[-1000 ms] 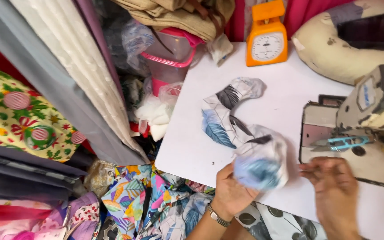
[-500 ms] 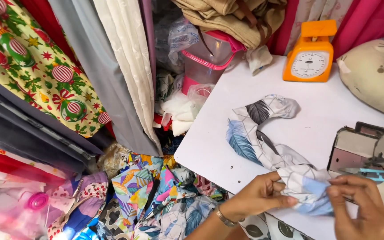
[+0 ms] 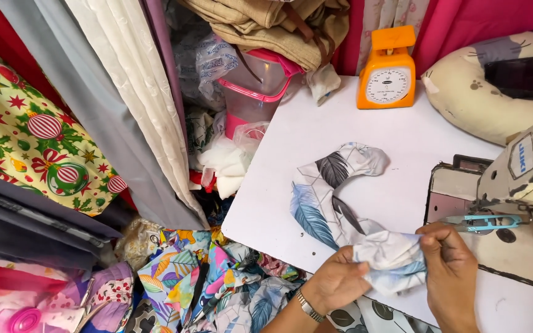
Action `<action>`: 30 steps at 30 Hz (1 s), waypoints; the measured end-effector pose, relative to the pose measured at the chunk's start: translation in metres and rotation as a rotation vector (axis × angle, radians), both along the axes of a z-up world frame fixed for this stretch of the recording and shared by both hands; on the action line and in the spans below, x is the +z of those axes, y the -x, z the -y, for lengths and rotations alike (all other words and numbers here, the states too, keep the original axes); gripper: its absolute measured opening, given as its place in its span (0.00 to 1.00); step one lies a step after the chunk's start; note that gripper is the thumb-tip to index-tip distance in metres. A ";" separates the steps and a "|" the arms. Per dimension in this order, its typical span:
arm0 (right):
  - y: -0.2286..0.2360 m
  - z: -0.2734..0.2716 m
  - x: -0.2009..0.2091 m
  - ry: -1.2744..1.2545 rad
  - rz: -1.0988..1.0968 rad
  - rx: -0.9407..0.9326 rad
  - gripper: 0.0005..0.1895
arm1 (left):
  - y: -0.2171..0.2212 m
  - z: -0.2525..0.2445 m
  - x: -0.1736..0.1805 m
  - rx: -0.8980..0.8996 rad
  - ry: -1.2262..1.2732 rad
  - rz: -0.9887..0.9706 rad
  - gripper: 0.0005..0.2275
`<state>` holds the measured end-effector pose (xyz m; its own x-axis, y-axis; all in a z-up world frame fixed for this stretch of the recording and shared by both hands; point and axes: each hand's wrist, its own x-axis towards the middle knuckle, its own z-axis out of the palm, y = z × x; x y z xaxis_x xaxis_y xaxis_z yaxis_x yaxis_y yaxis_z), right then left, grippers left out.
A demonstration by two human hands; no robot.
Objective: The person prepares and smooths a piece of fabric for a pillow case, aligning the edges and flattening the material by hand on a workspace near a sewing machine.
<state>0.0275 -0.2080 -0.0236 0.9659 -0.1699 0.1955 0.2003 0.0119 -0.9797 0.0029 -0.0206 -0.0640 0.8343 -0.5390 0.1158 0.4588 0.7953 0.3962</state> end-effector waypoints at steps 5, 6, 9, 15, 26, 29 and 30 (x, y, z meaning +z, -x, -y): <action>-0.001 0.005 -0.002 0.058 0.125 0.109 0.06 | 0.000 0.004 -0.006 -0.012 0.279 -0.054 0.26; -0.007 0.011 -0.012 0.065 0.207 0.224 0.08 | -0.002 0.006 -0.007 0.046 0.280 -0.097 0.25; -0.011 0.016 -0.076 -0.073 -0.011 0.427 0.33 | -0.001 0.004 0.001 0.110 0.357 -0.156 0.26; -0.007 0.005 -0.095 0.194 -0.100 0.277 0.22 | 0.007 -0.006 0.020 0.136 0.457 -0.087 0.27; 0.006 0.022 0.003 -0.031 0.197 0.199 0.14 | 0.023 -0.015 0.021 -0.061 0.704 -0.102 0.41; 0.011 0.028 0.005 0.075 0.138 -0.013 0.14 | 0.031 -0.012 0.008 -0.148 0.799 -0.126 0.50; 0.010 0.029 0.005 0.161 0.203 -0.151 0.13 | 0.037 -0.010 -0.008 -0.172 0.757 -0.112 0.54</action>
<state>0.0171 -0.2369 -0.0182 0.8703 -0.2601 0.4182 0.3802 -0.1849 -0.9063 -0.0336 -0.0109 -0.0715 0.7746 -0.4696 0.4237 0.6052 0.7447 -0.2812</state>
